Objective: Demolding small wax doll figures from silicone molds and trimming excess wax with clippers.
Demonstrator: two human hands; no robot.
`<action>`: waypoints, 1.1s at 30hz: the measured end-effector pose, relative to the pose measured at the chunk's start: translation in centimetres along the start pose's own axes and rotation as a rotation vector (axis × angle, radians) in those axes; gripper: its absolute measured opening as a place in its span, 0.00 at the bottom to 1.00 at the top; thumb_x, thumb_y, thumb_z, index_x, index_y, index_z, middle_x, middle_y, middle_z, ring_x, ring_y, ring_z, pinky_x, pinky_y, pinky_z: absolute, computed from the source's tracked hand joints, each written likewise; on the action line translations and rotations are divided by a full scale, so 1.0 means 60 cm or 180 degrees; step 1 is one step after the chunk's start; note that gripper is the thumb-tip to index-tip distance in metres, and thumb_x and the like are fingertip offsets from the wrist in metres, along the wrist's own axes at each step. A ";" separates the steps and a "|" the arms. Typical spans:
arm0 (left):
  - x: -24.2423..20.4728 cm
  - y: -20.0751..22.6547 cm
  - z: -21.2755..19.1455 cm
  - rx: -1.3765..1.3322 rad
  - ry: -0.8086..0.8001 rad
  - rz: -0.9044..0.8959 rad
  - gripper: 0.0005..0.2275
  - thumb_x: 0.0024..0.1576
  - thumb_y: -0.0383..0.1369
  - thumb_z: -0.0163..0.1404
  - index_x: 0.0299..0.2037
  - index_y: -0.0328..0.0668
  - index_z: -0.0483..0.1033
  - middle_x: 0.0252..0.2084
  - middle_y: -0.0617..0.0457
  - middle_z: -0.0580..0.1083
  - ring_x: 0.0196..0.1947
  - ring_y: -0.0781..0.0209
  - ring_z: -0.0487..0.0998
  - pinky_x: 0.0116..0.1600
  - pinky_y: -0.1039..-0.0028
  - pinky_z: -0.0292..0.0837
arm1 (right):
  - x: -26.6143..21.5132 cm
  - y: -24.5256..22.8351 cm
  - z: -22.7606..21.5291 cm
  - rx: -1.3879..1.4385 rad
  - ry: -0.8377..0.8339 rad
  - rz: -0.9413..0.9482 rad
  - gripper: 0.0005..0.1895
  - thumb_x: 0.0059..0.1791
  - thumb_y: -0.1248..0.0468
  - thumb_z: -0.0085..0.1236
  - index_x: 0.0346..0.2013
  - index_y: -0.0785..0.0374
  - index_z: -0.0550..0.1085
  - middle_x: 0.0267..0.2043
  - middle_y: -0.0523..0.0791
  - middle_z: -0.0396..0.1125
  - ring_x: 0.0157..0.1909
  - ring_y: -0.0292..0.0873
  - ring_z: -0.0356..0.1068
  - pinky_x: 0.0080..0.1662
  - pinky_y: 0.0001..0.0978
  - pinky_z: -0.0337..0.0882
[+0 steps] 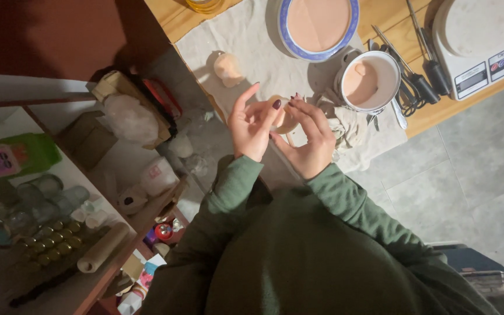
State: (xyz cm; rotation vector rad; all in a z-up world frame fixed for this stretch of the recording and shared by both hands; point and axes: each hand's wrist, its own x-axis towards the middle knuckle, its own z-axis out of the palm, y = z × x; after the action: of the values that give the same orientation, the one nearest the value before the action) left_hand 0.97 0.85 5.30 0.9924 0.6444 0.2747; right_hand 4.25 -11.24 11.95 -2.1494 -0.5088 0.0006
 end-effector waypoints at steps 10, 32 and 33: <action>0.005 -0.014 -0.008 0.0093 0.0134 -0.0177 0.19 0.60 0.25 0.60 0.60 0.30 0.71 0.35 0.54 0.78 0.37 0.70 0.77 0.42 0.79 0.74 | 0.005 0.010 0.000 -0.0054 -0.0076 0.0028 0.28 0.40 0.64 0.78 0.53 0.67 0.77 0.59 0.51 0.71 0.60 0.52 0.75 0.58 0.39 0.77; 0.031 -0.031 -0.068 -0.0045 -0.0699 -0.0673 0.26 0.51 0.17 0.61 0.60 0.30 0.68 0.51 0.46 0.78 0.51 0.60 0.80 0.55 0.70 0.80 | 0.037 0.032 -0.046 0.0194 -0.1173 0.0072 0.32 0.39 0.69 0.70 0.58 0.65 0.75 0.63 0.50 0.67 0.59 0.49 0.72 0.51 0.36 0.75; 0.030 -0.023 -0.069 -0.0329 -0.0926 -0.0905 0.26 0.50 0.16 0.60 0.60 0.29 0.67 0.53 0.47 0.77 0.54 0.59 0.79 0.57 0.67 0.80 | 0.040 0.029 -0.050 0.0150 -0.1117 -0.0066 0.32 0.39 0.69 0.71 0.58 0.67 0.75 0.63 0.50 0.66 0.58 0.50 0.71 0.54 0.38 0.74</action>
State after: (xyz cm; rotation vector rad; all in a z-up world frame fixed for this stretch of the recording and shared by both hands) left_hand -0.27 3.85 1.88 0.8099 0.4917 -0.0860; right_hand 7.60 -13.62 12.81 -2.1056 -0.7245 0.3802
